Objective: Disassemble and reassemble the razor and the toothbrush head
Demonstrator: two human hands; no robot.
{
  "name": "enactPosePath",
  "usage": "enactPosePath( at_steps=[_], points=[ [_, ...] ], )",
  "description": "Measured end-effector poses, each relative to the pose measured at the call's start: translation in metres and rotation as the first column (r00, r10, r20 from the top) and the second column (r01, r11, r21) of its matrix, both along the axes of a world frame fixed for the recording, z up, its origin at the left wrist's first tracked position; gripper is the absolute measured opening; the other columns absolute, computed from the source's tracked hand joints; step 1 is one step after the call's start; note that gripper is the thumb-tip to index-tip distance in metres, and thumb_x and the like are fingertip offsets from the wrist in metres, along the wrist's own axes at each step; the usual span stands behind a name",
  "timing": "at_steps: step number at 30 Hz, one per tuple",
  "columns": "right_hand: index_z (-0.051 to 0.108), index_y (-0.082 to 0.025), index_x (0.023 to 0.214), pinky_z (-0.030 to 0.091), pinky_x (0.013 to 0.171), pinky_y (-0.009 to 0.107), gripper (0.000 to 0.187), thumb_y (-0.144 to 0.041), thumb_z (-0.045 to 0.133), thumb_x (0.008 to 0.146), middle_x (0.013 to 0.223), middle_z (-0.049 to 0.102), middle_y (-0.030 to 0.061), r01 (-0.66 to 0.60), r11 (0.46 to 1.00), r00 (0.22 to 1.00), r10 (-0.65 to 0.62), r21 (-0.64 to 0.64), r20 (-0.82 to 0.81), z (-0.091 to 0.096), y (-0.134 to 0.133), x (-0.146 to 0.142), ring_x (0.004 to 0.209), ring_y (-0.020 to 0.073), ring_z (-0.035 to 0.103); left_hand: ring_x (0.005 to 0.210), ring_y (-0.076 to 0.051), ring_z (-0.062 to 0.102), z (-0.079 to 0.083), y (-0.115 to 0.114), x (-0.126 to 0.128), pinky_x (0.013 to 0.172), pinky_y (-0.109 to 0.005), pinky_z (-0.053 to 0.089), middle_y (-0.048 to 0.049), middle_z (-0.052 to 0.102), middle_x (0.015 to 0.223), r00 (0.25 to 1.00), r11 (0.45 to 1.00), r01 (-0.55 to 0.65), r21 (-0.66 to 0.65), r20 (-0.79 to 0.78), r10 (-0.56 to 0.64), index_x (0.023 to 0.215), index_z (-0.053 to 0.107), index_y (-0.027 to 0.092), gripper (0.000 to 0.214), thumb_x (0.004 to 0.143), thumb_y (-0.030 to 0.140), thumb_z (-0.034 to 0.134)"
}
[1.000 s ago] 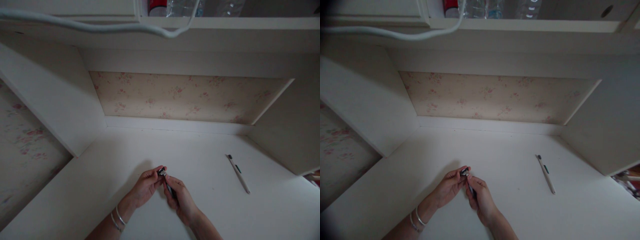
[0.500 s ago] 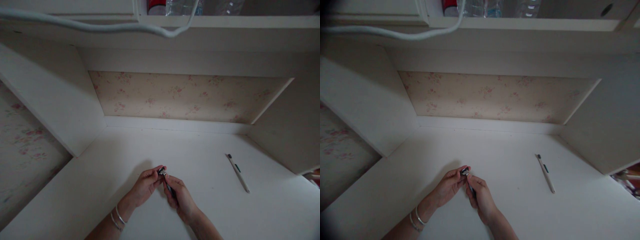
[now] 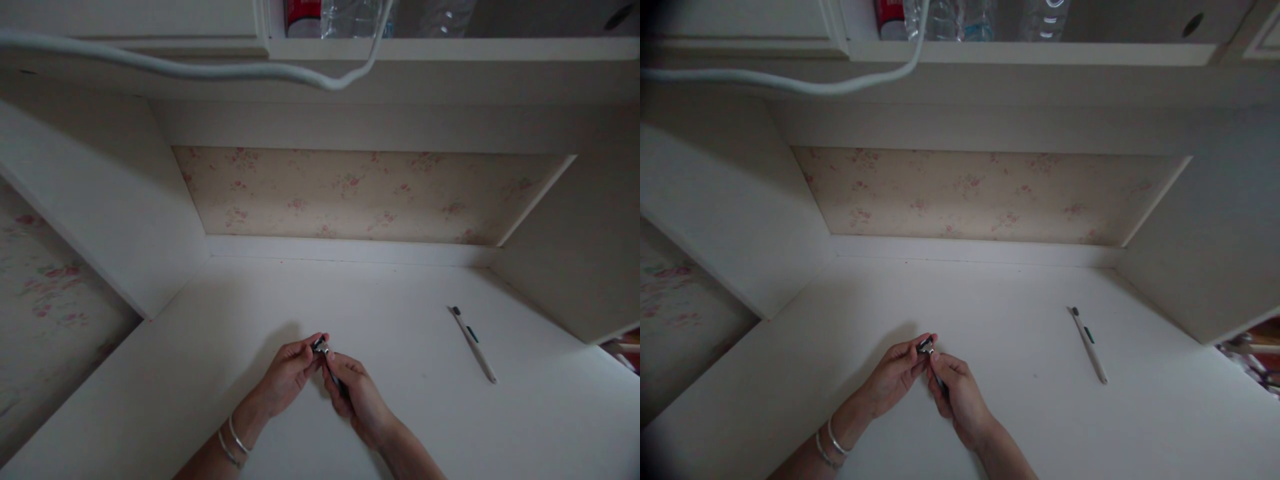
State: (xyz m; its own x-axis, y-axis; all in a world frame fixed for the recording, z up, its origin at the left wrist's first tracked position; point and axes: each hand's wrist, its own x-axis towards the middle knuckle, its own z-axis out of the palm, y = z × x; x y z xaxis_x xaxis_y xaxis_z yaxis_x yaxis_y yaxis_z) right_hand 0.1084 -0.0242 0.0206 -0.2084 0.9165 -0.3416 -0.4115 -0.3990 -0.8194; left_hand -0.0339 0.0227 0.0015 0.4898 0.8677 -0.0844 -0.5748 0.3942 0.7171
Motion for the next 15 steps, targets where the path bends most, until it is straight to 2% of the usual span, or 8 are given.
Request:
enactPosePath(
  at_steps=[5,10,15],
  points=[
    [0.050,-0.017,0.067,0.008,0.034,0.019,0.041,-0.056,0.060,0.078,0.047,0.037,-0.0084,-0.032,0.999,0.999,0.031,0.021,0.028,0.003,-0.001,0.000,0.036,0.0031,0.020,0.095,-0.016,0.061,0.001,0.002,-0.004,0.093,-0.027,0.040,-0.0127,0.067,0.114,0.998,0.999,0.016,0.038,-0.063,-0.014,0.098,0.073,0.013,0.029,0.073,0.025,0.074],
    [0.050,-0.017,0.068,0.009,0.033,0.018,0.043,-0.059,0.058,0.078,0.046,0.036,-0.0090,-0.063,0.997,0.997,0.060,0.052,0.058,0.002,-0.002,0.001,0.036,0.0035,0.020,0.094,-0.017,0.062,0.000,0.003,-0.008,0.091,-0.030,0.041,-0.0102,0.067,0.115,0.994,0.998,0.029,0.053,-0.111,-0.023,0.096,0.074,0.017,0.029,0.069,0.028,0.077],
    [0.052,-0.017,0.071,0.010,0.032,0.019,0.046,-0.063,0.052,0.080,0.046,0.035,-0.0093,-0.094,0.988,0.989,0.078,0.123,0.127,0.001,-0.002,0.003,0.034,0.0038,0.020,0.094,-0.018,0.061,-0.002,0.005,-0.011,0.092,-0.032,0.040,-0.0119,0.067,0.114,0.983,0.990,0.093,0.103,-0.167,-0.075,0.098,0.073,0.017,0.026,0.075,0.027,0.072]
  ],
)
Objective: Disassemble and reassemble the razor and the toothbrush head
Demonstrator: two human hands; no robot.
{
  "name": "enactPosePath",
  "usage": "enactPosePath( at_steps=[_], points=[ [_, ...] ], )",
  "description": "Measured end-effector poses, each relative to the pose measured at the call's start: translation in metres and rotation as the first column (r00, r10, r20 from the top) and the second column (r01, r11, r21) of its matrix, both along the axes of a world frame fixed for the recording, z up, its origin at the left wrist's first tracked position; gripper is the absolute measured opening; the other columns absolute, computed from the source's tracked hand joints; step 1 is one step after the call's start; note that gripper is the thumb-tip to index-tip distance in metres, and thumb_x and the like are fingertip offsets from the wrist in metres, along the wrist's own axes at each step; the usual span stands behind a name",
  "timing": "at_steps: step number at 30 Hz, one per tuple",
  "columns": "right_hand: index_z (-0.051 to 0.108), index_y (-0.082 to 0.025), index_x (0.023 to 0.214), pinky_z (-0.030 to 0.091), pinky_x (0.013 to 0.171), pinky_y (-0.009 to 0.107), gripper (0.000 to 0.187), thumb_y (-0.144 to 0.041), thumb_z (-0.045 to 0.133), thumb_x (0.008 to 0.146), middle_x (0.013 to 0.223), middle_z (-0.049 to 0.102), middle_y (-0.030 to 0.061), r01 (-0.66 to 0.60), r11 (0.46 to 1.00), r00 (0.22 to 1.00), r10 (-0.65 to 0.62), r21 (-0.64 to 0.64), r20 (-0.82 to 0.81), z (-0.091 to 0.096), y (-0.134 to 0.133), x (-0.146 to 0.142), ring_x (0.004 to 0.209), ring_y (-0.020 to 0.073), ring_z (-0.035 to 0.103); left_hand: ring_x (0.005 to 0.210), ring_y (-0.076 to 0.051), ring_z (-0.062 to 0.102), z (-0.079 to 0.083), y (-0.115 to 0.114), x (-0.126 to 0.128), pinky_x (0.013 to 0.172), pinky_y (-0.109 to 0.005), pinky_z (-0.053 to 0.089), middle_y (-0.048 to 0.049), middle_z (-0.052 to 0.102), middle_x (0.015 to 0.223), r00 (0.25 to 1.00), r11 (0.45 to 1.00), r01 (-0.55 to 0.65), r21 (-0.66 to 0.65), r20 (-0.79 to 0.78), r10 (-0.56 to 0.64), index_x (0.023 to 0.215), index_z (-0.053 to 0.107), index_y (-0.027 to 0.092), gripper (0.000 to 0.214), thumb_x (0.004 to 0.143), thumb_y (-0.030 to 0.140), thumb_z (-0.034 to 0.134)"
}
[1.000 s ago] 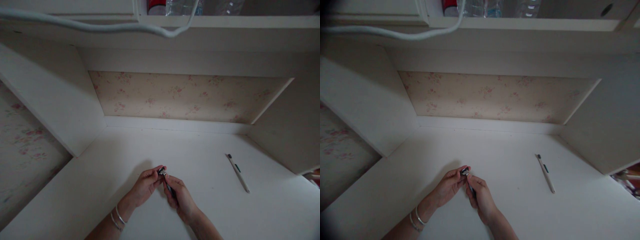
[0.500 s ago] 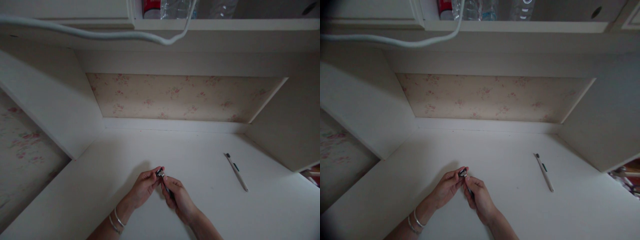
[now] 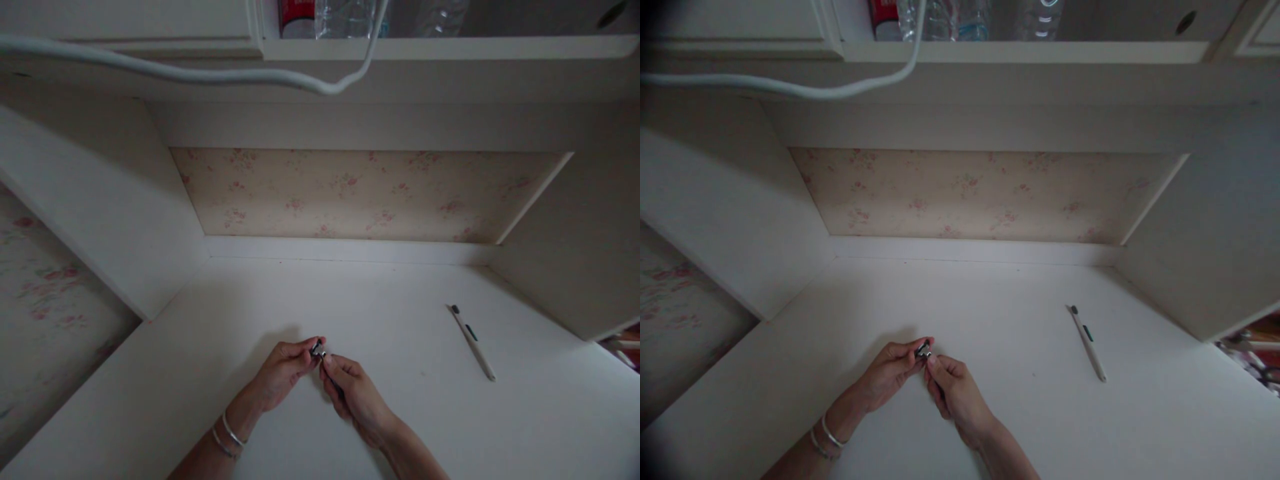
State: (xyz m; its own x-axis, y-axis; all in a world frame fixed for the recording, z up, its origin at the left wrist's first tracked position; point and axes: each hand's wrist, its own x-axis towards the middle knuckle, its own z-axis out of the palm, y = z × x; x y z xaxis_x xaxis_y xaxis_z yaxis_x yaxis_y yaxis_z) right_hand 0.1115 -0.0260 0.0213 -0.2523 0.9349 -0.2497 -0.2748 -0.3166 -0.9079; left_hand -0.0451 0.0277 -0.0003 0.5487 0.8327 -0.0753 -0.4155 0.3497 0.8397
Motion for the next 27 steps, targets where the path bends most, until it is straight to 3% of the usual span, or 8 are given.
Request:
enactPosePath(
  at_steps=[8,12,17,27],
  points=[
    [0.054,-0.018,0.077,0.014,0.035,0.020,0.048,-0.064,0.044,0.083,0.049,0.035,-0.0082,-0.025,0.997,0.973,0.007,0.074,0.230,-0.007,0.000,0.001,0.038,0.0054,0.023,0.096,-0.020,0.058,0.003,0.004,-0.007,0.091,-0.032,0.039,-0.0128,0.065,0.116,0.992,0.995,0.058,0.083,-0.113,-0.048,0.095,0.074,0.014,0.026,0.074,0.029,0.072],
    [0.055,-0.017,0.078,0.018,0.039,0.020,0.049,-0.063,0.039,0.086,0.051,0.034,-0.0070,-0.004,0.989,0.947,-0.045,0.151,0.319,-0.013,0.002,0.002,0.043,0.0070,0.027,0.093,-0.019,0.059,0.004,0.003,-0.004,0.090,-0.032,0.039,-0.0112,0.069,0.104,0.990,0.995,0.053,0.082,-0.136,-0.042,0.100,0.072,0.013,0.027,0.077,0.027,0.069],
    [0.053,-0.018,0.079,0.019,0.040,0.021,0.048,-0.062,0.037,0.087,0.052,0.037,-0.0062,0.027,0.984,0.940,-0.086,0.179,0.330,-0.014,0.004,0.001,0.044,0.0075,0.028,0.090,-0.018,0.058,0.004,0.001,0.003,0.091,-0.034,0.040,-0.0110,0.069,0.099,0.997,0.999,-0.014,0.041,-0.071,0.017,0.106,0.070,0.013,0.031,0.080,0.028,0.065],
    [0.050,-0.019,0.079,0.020,0.035,0.018,0.048,-0.064,0.036,0.086,0.053,0.036,-0.0073,0.012,0.993,0.957,-0.046,0.118,0.287,-0.008,0.003,0.001,0.039,0.0055,0.027,0.088,-0.017,0.061,0.005,0.002,0.002,0.093,-0.035,0.042,-0.0105,0.070,0.100,0.999,1.000,-0.003,0.006,0.042,0.003,0.105,0.070,0.013,0.027,0.081,0.026,0.066]
  ],
)
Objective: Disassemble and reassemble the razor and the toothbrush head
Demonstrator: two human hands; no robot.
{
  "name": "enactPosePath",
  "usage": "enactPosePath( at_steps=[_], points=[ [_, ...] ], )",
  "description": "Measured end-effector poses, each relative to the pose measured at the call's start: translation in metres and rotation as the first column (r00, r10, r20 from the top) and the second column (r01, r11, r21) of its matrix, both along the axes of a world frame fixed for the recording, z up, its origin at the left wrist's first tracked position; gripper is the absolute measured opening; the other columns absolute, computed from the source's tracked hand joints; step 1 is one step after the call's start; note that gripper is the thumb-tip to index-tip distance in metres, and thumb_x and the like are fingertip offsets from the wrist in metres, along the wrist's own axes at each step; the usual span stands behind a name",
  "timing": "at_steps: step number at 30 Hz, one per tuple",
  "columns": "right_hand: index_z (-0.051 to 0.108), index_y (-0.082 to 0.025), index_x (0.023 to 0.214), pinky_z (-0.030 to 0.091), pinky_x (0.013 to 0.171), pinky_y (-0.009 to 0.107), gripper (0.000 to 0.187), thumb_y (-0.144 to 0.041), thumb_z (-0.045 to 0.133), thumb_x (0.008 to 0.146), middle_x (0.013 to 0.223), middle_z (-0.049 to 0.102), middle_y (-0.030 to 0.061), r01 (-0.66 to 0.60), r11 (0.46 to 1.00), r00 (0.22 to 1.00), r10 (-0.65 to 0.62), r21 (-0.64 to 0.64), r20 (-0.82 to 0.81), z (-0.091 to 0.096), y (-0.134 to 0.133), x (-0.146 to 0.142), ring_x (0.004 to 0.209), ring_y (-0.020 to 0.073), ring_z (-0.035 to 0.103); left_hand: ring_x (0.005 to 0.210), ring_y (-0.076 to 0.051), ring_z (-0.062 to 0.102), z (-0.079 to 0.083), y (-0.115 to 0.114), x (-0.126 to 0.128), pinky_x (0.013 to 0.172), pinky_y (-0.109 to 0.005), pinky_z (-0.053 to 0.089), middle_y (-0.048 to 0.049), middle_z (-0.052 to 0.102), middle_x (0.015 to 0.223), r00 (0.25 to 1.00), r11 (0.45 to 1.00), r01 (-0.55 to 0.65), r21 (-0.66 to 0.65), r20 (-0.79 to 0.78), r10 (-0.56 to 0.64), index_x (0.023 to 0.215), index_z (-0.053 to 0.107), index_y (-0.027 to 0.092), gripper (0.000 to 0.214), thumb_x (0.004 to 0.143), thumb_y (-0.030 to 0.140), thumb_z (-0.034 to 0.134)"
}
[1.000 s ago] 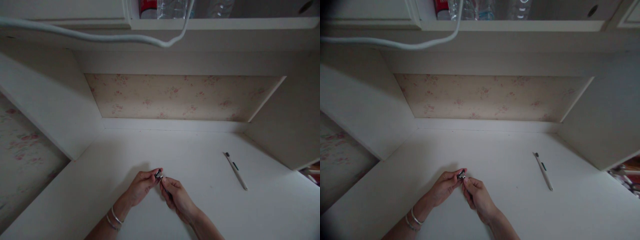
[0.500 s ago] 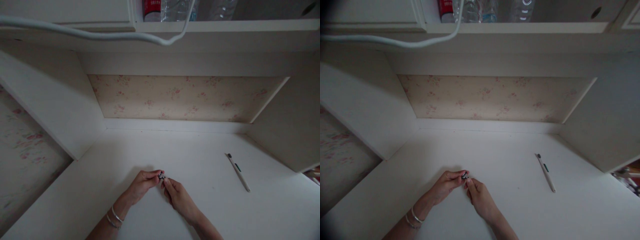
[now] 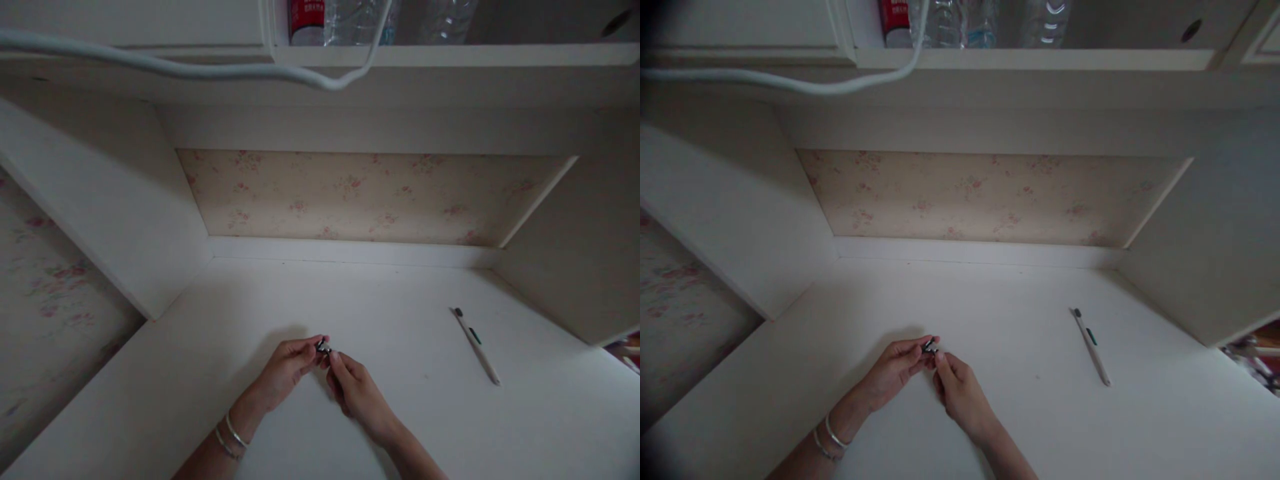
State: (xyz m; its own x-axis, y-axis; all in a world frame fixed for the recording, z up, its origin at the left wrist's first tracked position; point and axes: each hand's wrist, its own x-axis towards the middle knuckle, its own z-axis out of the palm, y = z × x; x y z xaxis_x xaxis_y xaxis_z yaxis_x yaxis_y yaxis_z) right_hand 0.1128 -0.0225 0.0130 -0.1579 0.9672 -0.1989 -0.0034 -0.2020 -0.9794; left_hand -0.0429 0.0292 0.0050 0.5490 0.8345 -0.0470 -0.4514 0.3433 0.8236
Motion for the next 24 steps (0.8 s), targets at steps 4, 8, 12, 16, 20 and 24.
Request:
enactPosePath(
  at_steps=[4,8,12,16,20,24],
  points=[
    [0.049,-0.019,0.077,0.018,0.033,0.017,0.047,-0.065,0.043,0.083,0.053,0.036,-0.0080,0.003,1.000,0.998,-0.004,-0.024,-0.055,0.006,0.000,0.001,0.038,0.0045,0.026,0.088,-0.017,0.064,-0.001,0.001,-0.001,0.092,-0.035,0.044,-0.0108,0.071,0.099,0.999,0.999,-0.024,-0.033,0.044,0.026,0.102,0.071,0.013,0.024,0.082,0.024,0.063],
    [0.047,-0.019,0.072,0.017,0.031,0.017,0.040,-0.058,0.055,0.080,0.051,0.035,-0.0093,-0.008,0.999,0.988,0.002,-0.035,-0.155,0.005,0.000,0.001,0.034,0.0036,0.025,0.093,-0.017,0.064,0.000,0.001,-0.001,0.091,-0.032,0.046,-0.0100,0.071,0.104,0.997,0.998,-0.047,-0.050,0.058,0.050,0.102,0.070,0.014,0.022,0.081,0.019,0.065],
    [0.050,-0.017,0.068,0.020,0.032,0.018,0.041,-0.053,0.050,0.086,0.054,0.044,-0.0058,0.009,0.999,0.938,-0.027,-0.052,-0.347,0.005,-0.001,0.002,0.034,0.0034,0.028,0.097,-0.020,0.065,0.003,0.000,0.000,0.096,-0.036,0.043,-0.0101,0.071,0.105,0.996,0.998,-0.041,-0.053,0.072,0.045,0.105,0.069,0.014,0.026,0.079,0.018,0.067],
    [0.053,-0.015,0.068,0.021,0.035,0.018,0.043,-0.052,0.046,0.089,0.052,0.044,-0.0045,-0.061,0.989,0.869,-0.013,-0.133,-0.494,0.009,-0.001,0.004,0.037,0.0042,0.031,0.096,-0.021,0.066,0.002,-0.001,0.000,0.094,-0.035,0.044,-0.0119,0.071,0.106,0.998,0.996,-0.054,-0.065,0.019,0.055,0.105,0.068,0.013,0.026,0.080,0.021,0.066],
    [0.052,-0.015,0.067,0.013,0.034,0.018,0.044,-0.053,0.047,0.088,0.052,0.040,-0.0060,-0.113,0.966,0.797,-0.052,-0.233,-0.602,0.006,0.001,0.005,0.037,0.0029,0.023,0.093,-0.022,0.066,0.000,-0.001,0.002,0.089,-0.035,0.046,-0.0143,0.073,0.097,0.997,0.997,-0.073,-0.007,-0.032,0.072,0.103,0.067,0.010,0.027,0.082,0.027,0.064],
    [0.052,-0.015,0.065,0.010,0.033,0.018,0.045,-0.055,0.048,0.086,0.052,0.040,-0.0058,-0.133,0.948,0.807,-0.065,-0.289,-0.587,-0.003,0.005,0.000,0.035,0.0025,0.021,0.089,-0.022,0.066,0.003,-0.003,0.004,0.088,-0.038,0.046,-0.0139,0.072,0.095,0.981,0.989,-0.119,0.085,-0.143,0.131,0.103,0.068,0.010,0.031,0.082,0.032,0.062]
  ],
)
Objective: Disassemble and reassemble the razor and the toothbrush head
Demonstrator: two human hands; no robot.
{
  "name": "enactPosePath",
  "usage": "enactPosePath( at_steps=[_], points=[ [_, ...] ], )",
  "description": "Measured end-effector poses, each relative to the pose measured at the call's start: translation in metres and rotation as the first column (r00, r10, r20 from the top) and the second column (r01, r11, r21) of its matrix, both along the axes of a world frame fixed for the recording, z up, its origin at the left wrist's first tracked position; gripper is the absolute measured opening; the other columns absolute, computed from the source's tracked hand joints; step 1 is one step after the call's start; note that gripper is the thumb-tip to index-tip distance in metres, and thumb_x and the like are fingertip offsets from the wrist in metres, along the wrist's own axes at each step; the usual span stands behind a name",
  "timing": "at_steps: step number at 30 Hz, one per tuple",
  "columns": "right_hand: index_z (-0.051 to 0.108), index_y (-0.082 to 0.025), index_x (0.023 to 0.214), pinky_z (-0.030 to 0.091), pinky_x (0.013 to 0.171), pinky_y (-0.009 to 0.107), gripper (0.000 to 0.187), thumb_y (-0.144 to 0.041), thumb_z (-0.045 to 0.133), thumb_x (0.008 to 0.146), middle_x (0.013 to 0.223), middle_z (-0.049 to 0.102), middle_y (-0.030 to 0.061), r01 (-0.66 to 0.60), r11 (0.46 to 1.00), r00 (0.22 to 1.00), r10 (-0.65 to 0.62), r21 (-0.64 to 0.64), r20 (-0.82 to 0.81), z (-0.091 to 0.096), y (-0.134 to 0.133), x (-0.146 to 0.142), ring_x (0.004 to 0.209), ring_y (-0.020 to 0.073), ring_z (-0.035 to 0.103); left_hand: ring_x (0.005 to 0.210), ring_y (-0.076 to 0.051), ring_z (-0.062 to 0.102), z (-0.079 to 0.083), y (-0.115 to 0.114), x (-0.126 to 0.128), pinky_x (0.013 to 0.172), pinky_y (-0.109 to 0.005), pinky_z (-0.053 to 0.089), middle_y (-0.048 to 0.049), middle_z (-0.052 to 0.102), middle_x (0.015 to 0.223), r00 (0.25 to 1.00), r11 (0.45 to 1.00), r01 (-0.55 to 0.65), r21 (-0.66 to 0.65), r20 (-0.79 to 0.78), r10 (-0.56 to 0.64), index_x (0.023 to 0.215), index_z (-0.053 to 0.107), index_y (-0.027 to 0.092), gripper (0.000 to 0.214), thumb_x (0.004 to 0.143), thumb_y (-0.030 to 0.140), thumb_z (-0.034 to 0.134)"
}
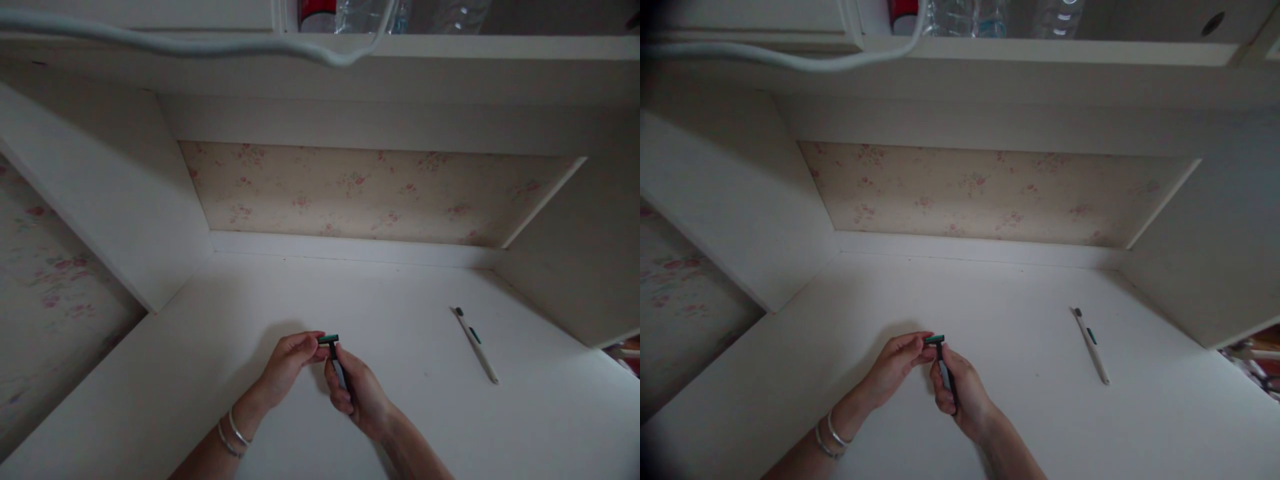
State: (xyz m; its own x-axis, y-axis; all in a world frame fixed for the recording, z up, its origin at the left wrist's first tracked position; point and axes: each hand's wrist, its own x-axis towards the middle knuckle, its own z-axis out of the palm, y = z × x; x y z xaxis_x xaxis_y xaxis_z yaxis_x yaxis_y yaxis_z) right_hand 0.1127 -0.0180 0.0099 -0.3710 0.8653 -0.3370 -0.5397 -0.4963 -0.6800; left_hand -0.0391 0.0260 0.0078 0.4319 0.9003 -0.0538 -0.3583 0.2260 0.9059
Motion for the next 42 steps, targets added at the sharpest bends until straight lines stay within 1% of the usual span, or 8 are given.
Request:
enactPosePath(
  at_steps=[7,16,22,27,31,33,37,42],
  points=[
    [0.052,-0.015,0.066,0.010,0.033,0.018,0.044,-0.055,0.050,0.085,0.051,0.040,-0.0059,0.016,1.000,0.998,-0.016,0.005,0.053,-0.009,0.002,-0.006,0.036,0.0027,0.023,0.084,-0.020,0.065,0.012,-0.002,0.001,0.082,-0.033,0.050,-0.0074,0.070,0.086,0.981,0.988,-0.036,0.148,-0.185,0.064,0.095,0.071,0.014,0.026,0.081,0.033,0.063],
    [0.050,-0.016,0.069,0.010,0.033,0.017,0.044,-0.057,0.052,0.083,0.055,0.042,-0.0061,0.012,0.999,0.999,-0.011,-0.040,0.031,-0.008,0.001,-0.005,0.037,0.0020,0.023,0.080,-0.019,0.063,0.012,-0.002,0.002,0.074,-0.030,0.052,-0.0050,0.066,0.084,0.958,0.968,-0.089,0.236,-0.246,0.149,0.090,0.073,0.016,0.025,0.080,0.036,0.063],
    [0.049,-0.022,0.088,0.013,0.032,0.016,0.029,-0.038,0.069,0.075,0.060,0.046,-0.0097,0.129,0.983,0.988,-0.138,0.130,0.063,-0.010,-0.001,-0.008,0.035,0.0017,0.026,0.071,-0.016,0.057,0.011,-0.001,0.001,0.066,-0.025,0.046,-0.0053,0.066,0.080,0.937,0.951,-0.089,0.297,-0.298,0.181,0.098,0.072,0.016,0.030,0.081,0.037,0.061],
    [0.050,-0.020,0.091,0.028,0.037,0.017,0.025,-0.037,0.064,0.080,0.057,0.049,-0.0086,0.201,0.931,0.927,-0.282,0.306,0.247,-0.015,0.000,-0.001,0.038,0.0044,0.036,0.071,-0.016,0.056,0.008,-0.002,0.002,0.068,-0.026,0.046,-0.0046,0.065,0.079,0.950,0.960,-0.081,0.270,-0.272,0.156,0.097,0.072,0.016,0.031,0.078,0.039,0.064],
    [0.053,-0.019,0.093,0.036,0.043,0.019,0.025,-0.037,0.064,0.081,0.061,0.051,-0.0065,0.237,0.892,0.890,-0.358,0.386,0.281,-0.016,0.000,0.003,0.045,0.0065,0.044,0.075,-0.017,0.059,0.004,-0.003,0.006,0.075,-0.031,0.049,-0.0066,0.068,0.084,0.958,0.976,-0.123,0.179,-0.235,0.164,0.094,0.072,0.015,0.033,0.077,0.042,0.064],
    [0.053,-0.019,0.092,0.037,0.043,0.019,0.028,-0.040,0.065,0.079,0.061,0.052,-0.0065,0.244,0.896,0.888,-0.360,0.372,0.286,-0.016,0.001,0.002,0.045,0.0068,0.045,0.078,-0.017,0.061,0.002,-0.004,0.008,0.079,-0.034,0.050,-0.0088,0.069,0.093,0.974,0.990,-0.117,0.083,-0.187,0.131,0.101,0.070,0.015,0.039,0.077,0.044,0.064],
    [0.052,-0.019,0.092,0.036,0.040,0.019,0.037,-0.046,0.070,0.073,0.064,0.054,-0.0061,0.267,0.903,0.887,-0.367,0.336,0.281,-0.019,0.002,-0.001,0.042,0.0068,0.045,0.079,-0.018,0.063,-0.002,-0.005,0.012,0.078,-0.035,0.052,-0.0124,0.069,0.098,0.984,0.995,-0.097,-0.012,-0.149,0.094,0.097,0.071,0.012,0.042,0.078,0.048,0.061],
    [0.050,-0.021,0.092,0.029,0.037,0.018,0.036,-0.048,0.067,0.075,0.055,0.045,-0.0095,0.262,0.901,0.862,-0.379,0.345,0.336,-0.024,0.003,0.000,0.038,0.0062,0.036,0.076,-0.017,0.063,0.000,-0.003,0.010,0.077,-0.036,0.054,-0.0099,0.067,0.100,0.975,0.979,-0.201,-0.013,-0.099,0.199,0.107,0.066,0.015,0.042,0.078,0.045,0.063]
  ],
)
